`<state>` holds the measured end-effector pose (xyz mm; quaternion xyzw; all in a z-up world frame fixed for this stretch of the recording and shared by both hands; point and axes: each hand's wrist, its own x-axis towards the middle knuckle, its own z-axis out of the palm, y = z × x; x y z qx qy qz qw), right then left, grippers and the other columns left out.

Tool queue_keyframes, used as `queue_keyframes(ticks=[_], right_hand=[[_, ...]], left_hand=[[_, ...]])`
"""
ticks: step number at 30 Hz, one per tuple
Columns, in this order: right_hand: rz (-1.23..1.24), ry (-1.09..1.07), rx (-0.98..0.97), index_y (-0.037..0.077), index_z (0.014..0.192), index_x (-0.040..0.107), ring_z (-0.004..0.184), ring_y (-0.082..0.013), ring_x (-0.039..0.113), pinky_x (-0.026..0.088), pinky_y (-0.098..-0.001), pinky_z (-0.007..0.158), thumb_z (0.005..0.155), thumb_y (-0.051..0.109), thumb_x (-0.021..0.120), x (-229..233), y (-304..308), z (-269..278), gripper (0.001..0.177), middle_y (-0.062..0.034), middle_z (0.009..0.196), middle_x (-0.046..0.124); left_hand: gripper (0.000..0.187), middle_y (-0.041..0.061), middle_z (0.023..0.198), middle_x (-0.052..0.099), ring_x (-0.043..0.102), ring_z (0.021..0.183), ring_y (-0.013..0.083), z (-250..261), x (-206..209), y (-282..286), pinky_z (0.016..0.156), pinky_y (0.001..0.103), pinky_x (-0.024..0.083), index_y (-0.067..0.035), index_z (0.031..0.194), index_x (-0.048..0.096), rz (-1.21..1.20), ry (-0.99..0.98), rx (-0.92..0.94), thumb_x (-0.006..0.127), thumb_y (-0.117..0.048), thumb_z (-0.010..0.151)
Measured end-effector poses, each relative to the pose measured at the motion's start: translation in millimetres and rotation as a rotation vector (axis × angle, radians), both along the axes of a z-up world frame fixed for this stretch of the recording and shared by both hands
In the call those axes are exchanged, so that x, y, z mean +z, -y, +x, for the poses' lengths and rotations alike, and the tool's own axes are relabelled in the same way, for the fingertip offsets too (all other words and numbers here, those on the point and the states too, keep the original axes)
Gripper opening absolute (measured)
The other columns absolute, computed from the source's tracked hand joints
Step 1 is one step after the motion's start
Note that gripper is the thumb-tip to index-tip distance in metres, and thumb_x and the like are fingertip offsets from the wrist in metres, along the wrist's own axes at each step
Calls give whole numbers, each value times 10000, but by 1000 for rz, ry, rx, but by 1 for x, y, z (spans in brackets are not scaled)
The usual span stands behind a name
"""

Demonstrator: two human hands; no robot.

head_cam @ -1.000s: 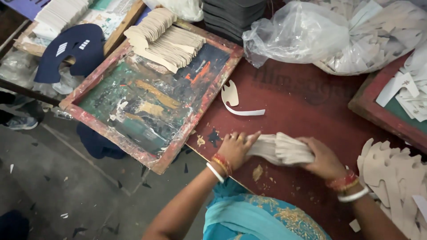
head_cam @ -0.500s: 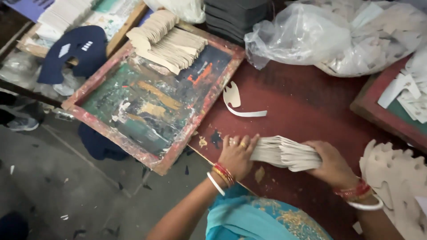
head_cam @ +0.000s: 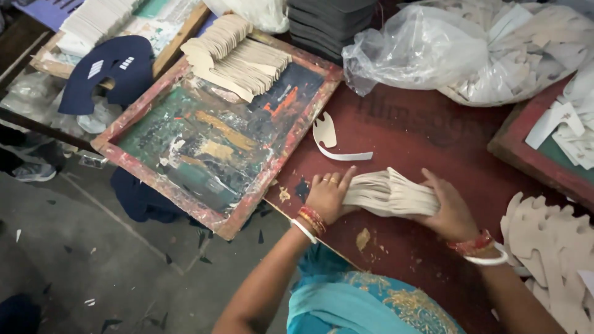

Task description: The person sits at a cluttered workbench and sorts through a pile of white, irregularly shaped paper cutouts. They pick up the pieces, separate them, and stack them into neat piles on the table.

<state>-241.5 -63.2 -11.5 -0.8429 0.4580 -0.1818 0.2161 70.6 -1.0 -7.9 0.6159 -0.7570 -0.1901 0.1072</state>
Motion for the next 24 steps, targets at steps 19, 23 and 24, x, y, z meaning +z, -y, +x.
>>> queue_keyframes(ticks=[19, 23, 24], right_hand=[[22, -222, 123, 104, 1262, 580, 1207, -300, 598, 427, -475, 1055, 639, 302, 862, 23, -11, 12, 712, -112, 1252, 654], [275, -415, -89, 154, 1288, 594, 1220, -249, 611, 433, -433, 1113, 657, 266, 876, 33, -22, 17, 700, -62, 1255, 676], [329, -382, -138, 152, 1297, 589, 1192, -242, 638, 478, -424, 1073, 635, 249, 871, 28, -26, 13, 726, -63, 1252, 679]], left_hand=[[1274, 178, 1605, 370, 323, 1505, 363, -69, -13, 10, 1145, 718, 92, -121, 1535, 354, -315, 178, -102, 660, -775, 485], [985, 143, 1573, 421, 343, 1525, 316, -95, -52, -3, 1220, 726, 73, -34, 1617, 314, -72, 277, -110, 625, -589, 864], [925, 157, 1558, 433, 357, 1489, 330, -99, -51, -16, 1209, 715, 91, -28, 1582, 327, -133, 348, -93, 613, -568, 888]])
